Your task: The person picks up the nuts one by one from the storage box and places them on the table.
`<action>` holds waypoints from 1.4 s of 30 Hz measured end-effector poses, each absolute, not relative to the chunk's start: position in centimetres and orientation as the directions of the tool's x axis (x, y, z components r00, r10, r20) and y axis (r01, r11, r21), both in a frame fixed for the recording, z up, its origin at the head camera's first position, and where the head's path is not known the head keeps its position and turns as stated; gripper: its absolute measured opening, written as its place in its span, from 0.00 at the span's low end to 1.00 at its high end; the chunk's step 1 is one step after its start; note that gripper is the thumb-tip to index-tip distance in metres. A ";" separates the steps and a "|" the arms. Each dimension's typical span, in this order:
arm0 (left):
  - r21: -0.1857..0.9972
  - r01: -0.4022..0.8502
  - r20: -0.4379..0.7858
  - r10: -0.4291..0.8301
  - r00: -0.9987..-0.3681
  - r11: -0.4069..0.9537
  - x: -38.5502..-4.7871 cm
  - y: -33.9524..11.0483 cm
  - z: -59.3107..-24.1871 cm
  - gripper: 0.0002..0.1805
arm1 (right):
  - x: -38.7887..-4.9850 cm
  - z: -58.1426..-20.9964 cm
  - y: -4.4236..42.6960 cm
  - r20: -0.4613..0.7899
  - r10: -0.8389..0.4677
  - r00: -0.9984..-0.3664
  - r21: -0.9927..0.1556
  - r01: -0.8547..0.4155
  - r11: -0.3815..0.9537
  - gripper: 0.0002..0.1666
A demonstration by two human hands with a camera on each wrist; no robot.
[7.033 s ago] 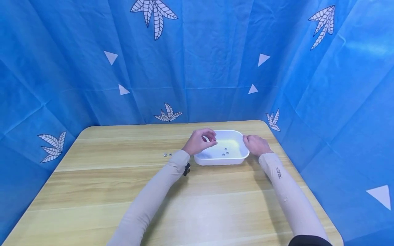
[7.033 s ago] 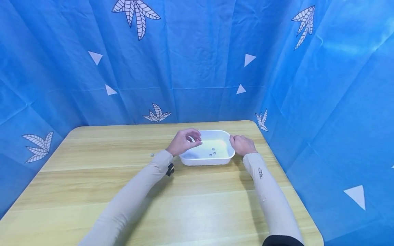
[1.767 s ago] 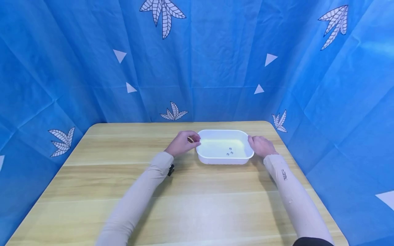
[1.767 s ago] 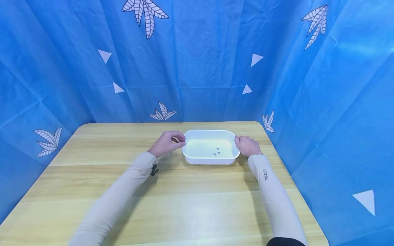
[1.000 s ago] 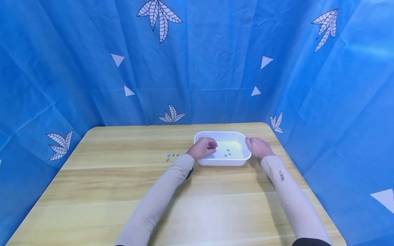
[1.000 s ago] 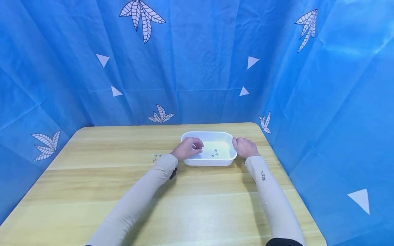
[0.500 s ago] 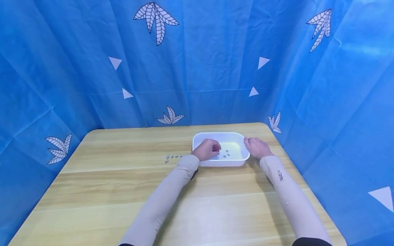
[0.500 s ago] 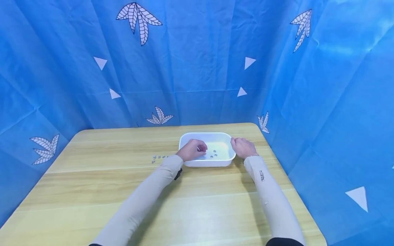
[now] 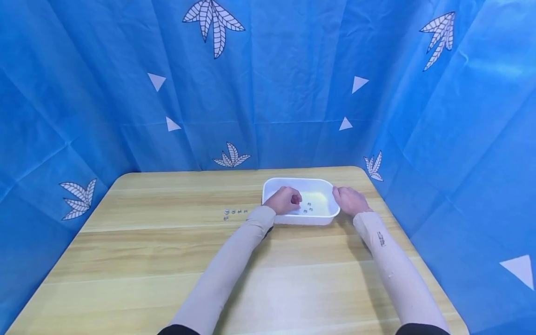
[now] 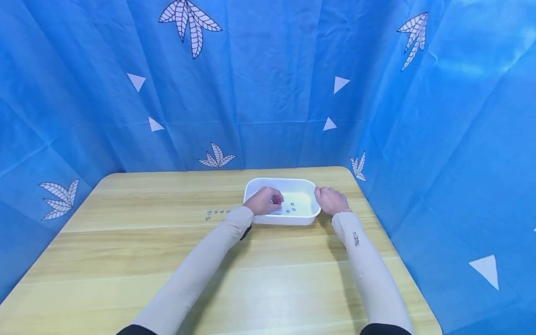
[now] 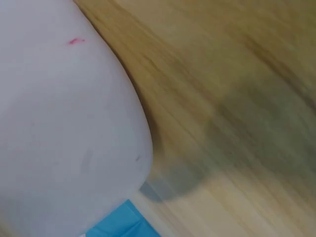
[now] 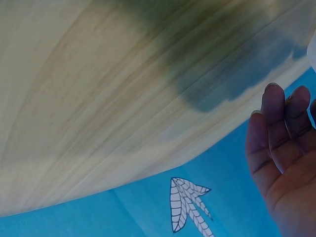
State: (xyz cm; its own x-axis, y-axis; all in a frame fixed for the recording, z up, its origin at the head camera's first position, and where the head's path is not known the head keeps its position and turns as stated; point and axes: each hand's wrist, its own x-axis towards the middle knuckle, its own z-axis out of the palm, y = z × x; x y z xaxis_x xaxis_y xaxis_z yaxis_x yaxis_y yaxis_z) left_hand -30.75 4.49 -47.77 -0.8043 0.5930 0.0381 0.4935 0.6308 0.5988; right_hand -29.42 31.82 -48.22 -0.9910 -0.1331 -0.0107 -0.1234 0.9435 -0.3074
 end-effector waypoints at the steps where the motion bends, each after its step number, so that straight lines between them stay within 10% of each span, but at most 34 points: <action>1: 0.592 0.495 0.031 0.596 -0.802 0.635 -30.8 4.6 -47.7 0.09 | -29.5 -48.2 31.9 -0.010 -0.137 -0.991 -0.304 -0.127 0.944 0.44; 42: 0.565 0.549 -0.006 0.669 -0.744 0.616 -31.2 7.2 -49.8 0.06 | -30.0 -48.6 31.7 0.004 -0.121 -0.993 -0.320 -0.116 0.940 0.43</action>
State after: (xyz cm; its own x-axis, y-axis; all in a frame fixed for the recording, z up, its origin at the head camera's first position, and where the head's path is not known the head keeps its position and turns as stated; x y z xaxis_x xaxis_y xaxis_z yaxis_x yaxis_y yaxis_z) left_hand -31.25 7.18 -49.81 -0.7436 0.6686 -0.0060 0.5490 0.6157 0.5653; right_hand -30.04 31.68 -48.57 -0.9926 -0.1215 0.0042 -0.1164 0.9402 -0.3202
